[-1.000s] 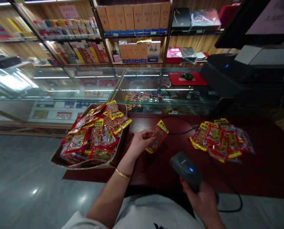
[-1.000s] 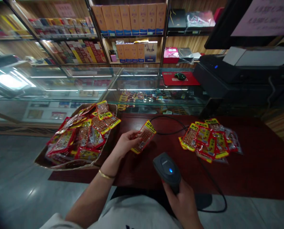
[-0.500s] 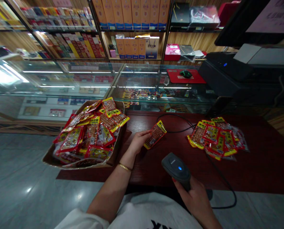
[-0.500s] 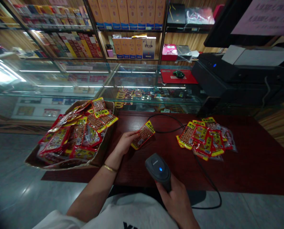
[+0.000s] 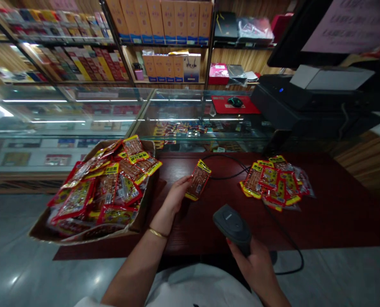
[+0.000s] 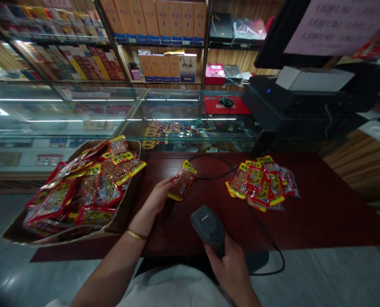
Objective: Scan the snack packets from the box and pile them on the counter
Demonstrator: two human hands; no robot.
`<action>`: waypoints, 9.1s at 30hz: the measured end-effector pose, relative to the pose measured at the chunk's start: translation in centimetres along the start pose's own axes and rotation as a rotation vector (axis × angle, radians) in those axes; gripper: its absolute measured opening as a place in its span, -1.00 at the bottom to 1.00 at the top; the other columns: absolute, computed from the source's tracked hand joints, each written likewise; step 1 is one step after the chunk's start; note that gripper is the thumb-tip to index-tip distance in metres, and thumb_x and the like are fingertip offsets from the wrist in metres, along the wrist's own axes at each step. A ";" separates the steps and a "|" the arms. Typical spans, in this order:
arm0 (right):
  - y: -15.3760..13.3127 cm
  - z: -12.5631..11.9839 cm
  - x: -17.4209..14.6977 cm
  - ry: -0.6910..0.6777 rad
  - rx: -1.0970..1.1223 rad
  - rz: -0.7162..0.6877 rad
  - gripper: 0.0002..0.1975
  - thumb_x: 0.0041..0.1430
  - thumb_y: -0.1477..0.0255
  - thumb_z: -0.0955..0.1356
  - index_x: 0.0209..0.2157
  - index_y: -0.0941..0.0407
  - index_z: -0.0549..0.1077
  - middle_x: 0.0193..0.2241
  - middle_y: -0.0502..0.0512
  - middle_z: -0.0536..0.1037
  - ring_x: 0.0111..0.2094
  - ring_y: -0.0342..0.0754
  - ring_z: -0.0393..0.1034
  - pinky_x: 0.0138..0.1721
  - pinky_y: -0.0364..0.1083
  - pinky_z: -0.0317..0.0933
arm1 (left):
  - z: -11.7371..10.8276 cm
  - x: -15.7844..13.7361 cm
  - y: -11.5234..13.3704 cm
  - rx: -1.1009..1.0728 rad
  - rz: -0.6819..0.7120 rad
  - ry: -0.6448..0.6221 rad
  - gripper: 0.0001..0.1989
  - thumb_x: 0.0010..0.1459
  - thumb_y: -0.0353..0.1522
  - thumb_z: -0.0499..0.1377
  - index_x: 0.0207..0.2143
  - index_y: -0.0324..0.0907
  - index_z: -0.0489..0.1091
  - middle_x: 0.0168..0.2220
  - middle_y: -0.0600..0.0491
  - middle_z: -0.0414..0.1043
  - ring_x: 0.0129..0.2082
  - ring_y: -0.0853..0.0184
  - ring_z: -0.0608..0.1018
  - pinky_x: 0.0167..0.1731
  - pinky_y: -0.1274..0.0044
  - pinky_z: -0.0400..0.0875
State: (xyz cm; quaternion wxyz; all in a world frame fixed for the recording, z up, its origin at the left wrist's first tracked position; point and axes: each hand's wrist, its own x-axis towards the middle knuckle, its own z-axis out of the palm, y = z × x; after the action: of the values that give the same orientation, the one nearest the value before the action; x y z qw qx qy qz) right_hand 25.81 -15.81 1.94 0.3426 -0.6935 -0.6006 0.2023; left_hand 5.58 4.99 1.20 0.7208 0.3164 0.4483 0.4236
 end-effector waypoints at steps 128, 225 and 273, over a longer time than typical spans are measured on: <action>-0.1 1.2 0.0 -0.046 0.005 0.011 -0.52 0.32 -0.02 0.31 -0.23 0.08 0.65 -0.53 0.13 0.68 -0.53 0.09 0.60 -0.38 -0.07 0.43 | -4.1 -1.6 -2.1 0.024 0.289 0.167 -0.56 -0.01 -0.19 0.39 -0.18 -0.12 0.29 -0.32 0.16 0.46 -0.35 0.40 0.54 -0.27 0.54 0.42; -0.9 -0.1 0.3 0.038 0.098 0.026 -0.49 0.24 -0.04 0.36 -0.60 0.03 0.53 -0.53 0.15 0.69 -0.52 0.06 0.61 -0.41 -0.10 0.47 | -0.7 -0.9 -1.4 -0.288 0.124 0.056 -0.62 -0.03 -0.38 0.39 -0.11 -0.17 0.50 -0.16 0.01 0.62 -0.22 0.23 0.64 0.05 0.18 0.50; 0.0 0.8 -0.4 0.050 -0.010 0.056 -0.43 0.30 -0.12 0.28 -0.26 0.06 0.64 -0.56 0.14 0.67 -0.50 0.14 0.62 -0.32 -0.04 0.46 | -0.8 -1.1 -1.0 -0.290 0.120 0.063 -0.64 -0.02 -0.38 0.37 -0.12 -0.18 0.50 -0.16 -0.03 0.63 -0.10 0.14 0.65 0.12 0.10 0.44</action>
State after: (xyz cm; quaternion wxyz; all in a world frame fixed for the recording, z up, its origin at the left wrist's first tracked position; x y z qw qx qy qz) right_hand 25.12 -16.04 1.33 0.3481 -0.7166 -0.5733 0.1915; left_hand 4.98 3.64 0.43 0.7178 0.2216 0.3852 0.5360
